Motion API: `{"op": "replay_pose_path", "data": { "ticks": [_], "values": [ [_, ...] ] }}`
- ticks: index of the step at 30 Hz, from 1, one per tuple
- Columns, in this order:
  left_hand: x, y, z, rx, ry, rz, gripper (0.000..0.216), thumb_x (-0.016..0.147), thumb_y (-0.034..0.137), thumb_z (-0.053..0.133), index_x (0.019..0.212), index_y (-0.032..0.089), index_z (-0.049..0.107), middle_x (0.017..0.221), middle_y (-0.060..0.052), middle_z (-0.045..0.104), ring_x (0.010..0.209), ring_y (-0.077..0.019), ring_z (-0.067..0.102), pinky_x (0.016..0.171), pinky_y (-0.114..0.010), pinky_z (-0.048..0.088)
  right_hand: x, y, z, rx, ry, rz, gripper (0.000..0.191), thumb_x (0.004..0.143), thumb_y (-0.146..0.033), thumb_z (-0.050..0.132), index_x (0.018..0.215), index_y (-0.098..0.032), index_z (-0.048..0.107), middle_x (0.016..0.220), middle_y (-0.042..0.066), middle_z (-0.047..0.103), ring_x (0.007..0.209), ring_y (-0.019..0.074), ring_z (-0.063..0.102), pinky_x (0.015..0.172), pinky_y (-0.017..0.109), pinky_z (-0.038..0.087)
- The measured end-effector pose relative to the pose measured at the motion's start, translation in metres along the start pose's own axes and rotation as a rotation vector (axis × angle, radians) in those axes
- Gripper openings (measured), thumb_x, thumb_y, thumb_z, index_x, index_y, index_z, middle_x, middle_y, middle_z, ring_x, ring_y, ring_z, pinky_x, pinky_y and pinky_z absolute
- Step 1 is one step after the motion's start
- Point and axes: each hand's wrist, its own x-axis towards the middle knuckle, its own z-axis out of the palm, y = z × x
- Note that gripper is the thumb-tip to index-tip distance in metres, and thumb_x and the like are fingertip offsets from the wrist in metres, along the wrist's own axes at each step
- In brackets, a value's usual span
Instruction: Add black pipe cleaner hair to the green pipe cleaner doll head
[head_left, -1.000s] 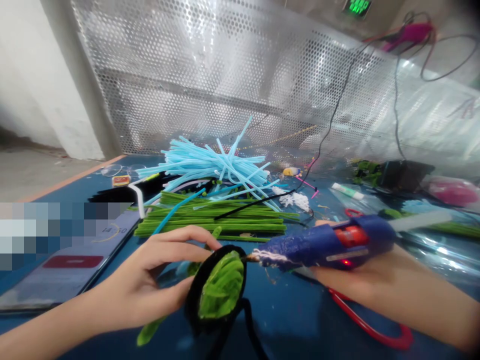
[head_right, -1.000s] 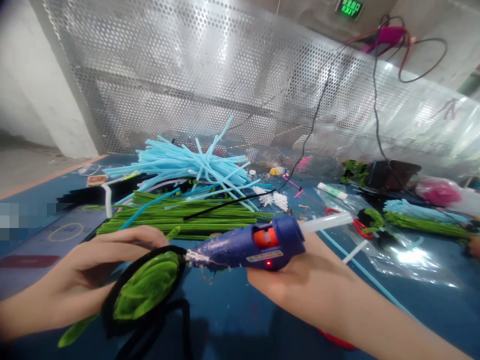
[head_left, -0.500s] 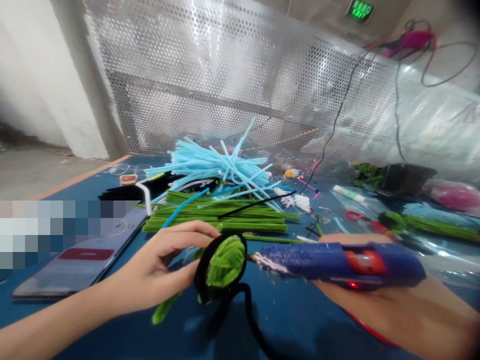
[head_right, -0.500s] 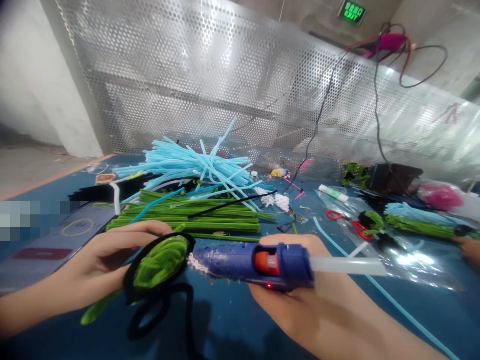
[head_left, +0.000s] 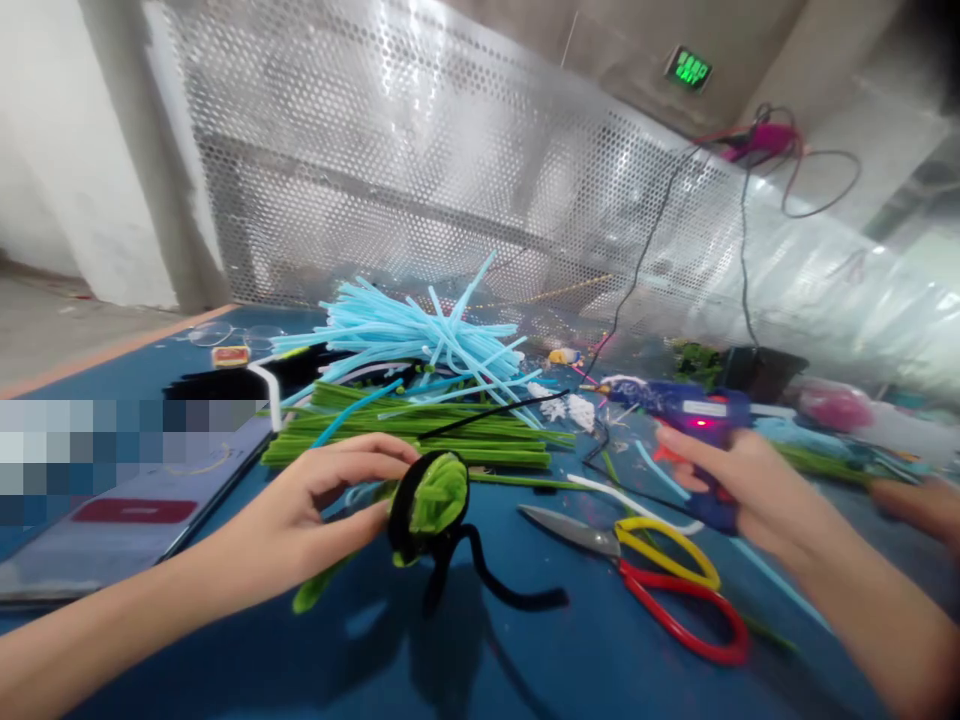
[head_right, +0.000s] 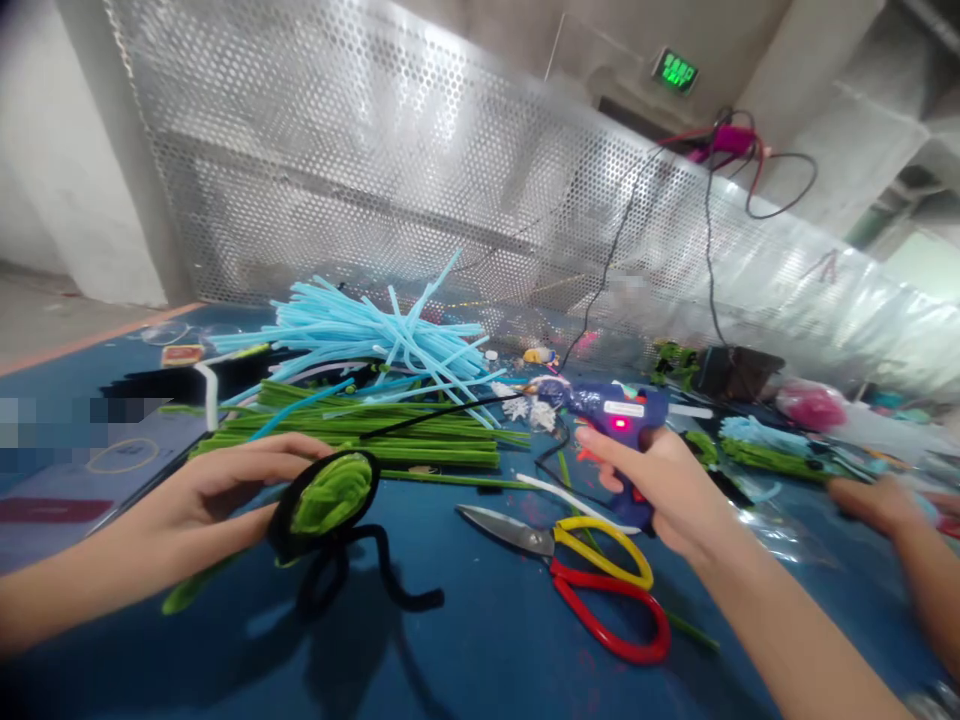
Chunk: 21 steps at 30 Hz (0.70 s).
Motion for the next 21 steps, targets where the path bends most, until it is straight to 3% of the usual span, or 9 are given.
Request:
{"op": "replay_pose_path", "data": {
  "ticks": [4, 6, 9, 15, 21],
  "values": [
    [-0.003, 0.004, 0.003, 0.020, 0.035, -0.001, 0.020, 0.082, 0.023, 0.059, 0.098, 0.027, 0.069, 0.111, -0.004, 0.066, 0.102, -0.0204, 0.064, 0.089, -0.027, 0.051, 0.027, 0.039, -0.018, -0.017, 0.023, 0.115, 0.024, 0.088, -0.036, 0.060, 0.074, -0.016, 0.057, 0.061, -0.005, 0.054, 0.048, 0.0073, 0.050, 0.046, 0.020, 0.043],
    [-0.004, 0.007, 0.006, 0.011, 0.023, -0.023, 0.020, 0.080, 0.021, 0.058, 0.095, 0.027, 0.071, 0.109, -0.003, 0.066, 0.101, -0.0200, 0.064, 0.088, -0.025, 0.051, 0.039, 0.058, -0.024, -0.047, 0.030, 0.191, 0.021, 0.091, -0.035, 0.056, 0.096, -0.015, 0.061, 0.087, 0.001, 0.063, 0.069, 0.0119, 0.061, 0.060, 0.026, 0.052],
    [-0.003, 0.011, 0.008, 0.008, 0.000, -0.057, 0.024, 0.078, 0.017, 0.056, 0.092, 0.027, 0.071, 0.107, -0.002, 0.066, 0.100, -0.0189, 0.065, 0.086, -0.022, 0.051, 0.053, 0.079, -0.029, -0.092, 0.037, 0.274, 0.030, 0.091, -0.034, 0.056, 0.114, -0.015, 0.057, 0.111, 0.007, 0.061, 0.091, 0.0187, 0.063, 0.076, 0.038, 0.054],
    [-0.002, 0.014, 0.008, 0.019, -0.059, -0.065, 0.020, 0.080, 0.019, 0.054, 0.089, 0.027, 0.071, 0.106, -0.002, 0.065, 0.095, -0.0196, 0.066, 0.074, -0.020, 0.053, 0.064, 0.101, -0.027, -0.233, 0.005, 0.315, 0.029, 0.091, -0.035, 0.055, 0.114, -0.017, 0.058, 0.115, 0.008, 0.061, 0.095, 0.0197, 0.062, 0.080, 0.039, 0.053],
    [-0.002, 0.009, 0.008, 0.020, -0.150, -0.059, 0.023, 0.083, 0.016, 0.052, 0.096, 0.028, 0.068, 0.109, -0.003, 0.064, 0.095, -0.0210, 0.066, 0.070, -0.022, 0.056, 0.066, 0.115, -0.025, -0.453, -0.093, 0.274, 0.024, 0.091, -0.035, 0.055, 0.106, -0.017, 0.060, 0.104, 0.005, 0.063, 0.087, 0.0174, 0.063, 0.074, 0.034, 0.054]
  ]
}}
